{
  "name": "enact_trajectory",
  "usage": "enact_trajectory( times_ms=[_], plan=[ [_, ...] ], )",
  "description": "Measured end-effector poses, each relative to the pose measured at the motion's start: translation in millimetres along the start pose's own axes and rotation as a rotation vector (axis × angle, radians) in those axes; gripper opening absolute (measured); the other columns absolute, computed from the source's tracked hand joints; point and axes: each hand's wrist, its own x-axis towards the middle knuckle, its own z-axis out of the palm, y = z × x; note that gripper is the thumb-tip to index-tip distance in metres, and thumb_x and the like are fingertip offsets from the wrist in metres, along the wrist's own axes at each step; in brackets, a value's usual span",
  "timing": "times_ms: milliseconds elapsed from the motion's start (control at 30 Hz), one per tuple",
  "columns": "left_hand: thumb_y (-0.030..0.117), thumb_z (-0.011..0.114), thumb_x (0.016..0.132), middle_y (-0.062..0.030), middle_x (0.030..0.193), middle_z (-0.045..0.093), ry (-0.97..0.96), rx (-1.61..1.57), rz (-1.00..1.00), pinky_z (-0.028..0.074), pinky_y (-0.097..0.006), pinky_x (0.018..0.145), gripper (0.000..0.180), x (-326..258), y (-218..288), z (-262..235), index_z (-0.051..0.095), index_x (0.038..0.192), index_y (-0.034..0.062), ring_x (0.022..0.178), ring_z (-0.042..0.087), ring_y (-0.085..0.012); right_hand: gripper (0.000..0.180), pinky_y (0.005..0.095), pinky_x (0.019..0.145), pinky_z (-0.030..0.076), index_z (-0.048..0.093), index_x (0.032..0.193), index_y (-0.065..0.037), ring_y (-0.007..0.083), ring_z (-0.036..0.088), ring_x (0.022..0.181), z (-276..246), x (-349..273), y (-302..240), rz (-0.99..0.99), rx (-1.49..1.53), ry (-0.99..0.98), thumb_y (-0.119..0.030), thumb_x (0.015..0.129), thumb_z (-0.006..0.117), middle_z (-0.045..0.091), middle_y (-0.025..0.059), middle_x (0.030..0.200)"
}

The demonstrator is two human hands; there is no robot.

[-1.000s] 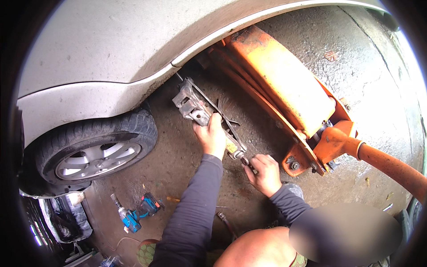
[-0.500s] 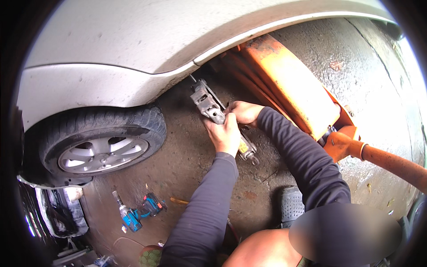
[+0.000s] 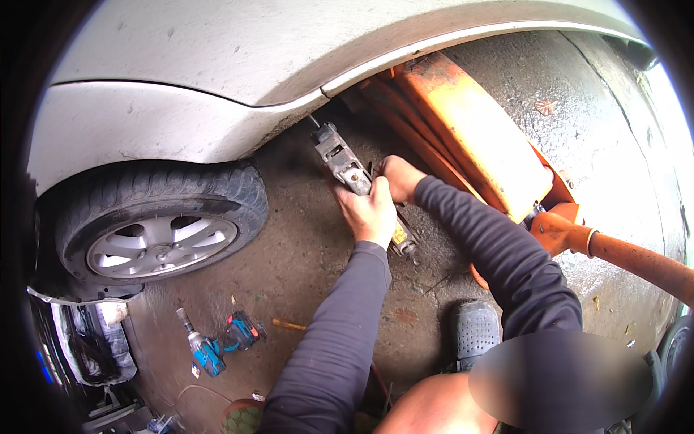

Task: The person uses a hydraulic jack to lift a white car, then uses a cordless impact wrench to remove the lug nuts from the front left wheel. They remove the wheel and place it on the ground.

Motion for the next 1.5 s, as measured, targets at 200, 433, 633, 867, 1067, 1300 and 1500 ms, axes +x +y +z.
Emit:
enact_trajectory(
  times_ms=[200, 433, 633, 867, 1067, 1300, 1500],
  plan=[
    [0.019, 0.063, 0.076, -0.0340, 0.146, 0.027, 0.026, 0.064, 0.066, 0.022, -0.048, 0.116, 0.083, 7.1, -7.5, -6.9, 0.023, 0.144, -0.0093, 0.138, 0.027, -0.0450, 0.028, 0.0391, 0.070, 0.052, 0.069, 0.092, 0.006, 0.0211, 0.063, 0.073, 5.7, -9.7, -30.0, 0.049, 0.306, -0.106, -0.015, 0.075, 0.069, 0.068, 0.0185, 0.079],
    [0.022, 0.062, 0.075, -0.0364, 0.149, 0.022, 0.085, 0.055, 0.116, 0.018, -0.052, 0.117, 0.086, 4.3, -9.5, -5.1, 0.022, 0.145, -0.0080, 0.140, 0.024, -0.0489, 0.033, 0.0398, 0.077, 0.051, 0.067, 0.102, 0.003, 0.0200, 0.066, 0.090, 6.0, -3.8, -25.0, -0.111, 0.142, -0.078, -0.015, 0.075, 0.071, 0.070, 0.0182, 0.097],
    [0.017, 0.061, 0.077, -0.0332, 0.151, 0.020, 0.017, 0.144, 0.072, 0.015, -0.044, 0.120, 0.087, 1.2, 3.3, -4.2, 0.015, 0.146, -0.0119, 0.144, 0.018, -0.0421, 0.028, 0.0418, 0.069, 0.050, 0.067, 0.083, 0.006, 0.0302, 0.069, 0.079, 14.6, -4.2, -15.0, -0.072, -0.002, 0.121, -0.018, 0.069, 0.072, 0.066, 0.0257, 0.078],
    [0.021, 0.060, 0.076, -0.0342, 0.151, 0.020, 0.029, 0.183, 0.062, 0.016, -0.045, 0.120, 0.088, 2.0, 6.1, -12.4, 0.018, 0.145, -0.0124, 0.143, 0.021, -0.0440, 0.028, 0.0345, 0.072, 0.051, 0.066, 0.098, 0.008, 0.0136, 0.060, 0.082, -4.0, -20.7, -43.9, 0.084, 0.289, -0.184, -0.010, 0.077, 0.070, 0.069, 0.0120, 0.086],
    [0.022, 0.062, 0.075, -0.0343, 0.151, 0.021, 0.041, 0.222, 0.045, 0.017, -0.046, 0.119, 0.089, -0.1, 3.4, -8.9, 0.019, 0.145, -0.0120, 0.142, 0.022, -0.0449, 0.022, 0.0377, 0.066, 0.050, 0.067, 0.088, 0.005, 0.0142, 0.061, 0.071, 10.3, -20.6, -30.8, 0.001, 0.297, 0.041, -0.011, 0.072, 0.068, 0.066, 0.0151, 0.072],
    [0.022, 0.062, 0.076, -0.0335, 0.151, 0.022, 0.029, 0.182, 0.041, 0.018, -0.046, 0.119, 0.087, 1.5, -0.3, -10.1, 0.020, 0.144, -0.0122, 0.142, 0.022, -0.0446, 0.024, 0.0363, 0.072, 0.051, 0.069, 0.094, 0.005, 0.0147, 0.062, 0.081, 14.9, -21.0, -38.9, -0.020, 0.238, 0.045, -0.010, 0.075, 0.070, 0.069, 0.0105, 0.085],
    [0.023, 0.063, 0.077, -0.0350, 0.149, 0.024, 0.056, 0.210, 0.085, 0.019, -0.047, 0.119, 0.087, -1.6, -1.7, -3.8, 0.020, 0.144, -0.0126, 0.141, 0.024, -0.0451, 0.025, 0.0352, 0.071, 0.050, 0.068, 0.096, 0.003, 0.0088, 0.059, 0.081, 5.7, -15.4, -27.9, 0.051, 0.008, 0.056, -0.006, 0.073, 0.070, 0.068, 0.0081, 0.082]
  ],
)
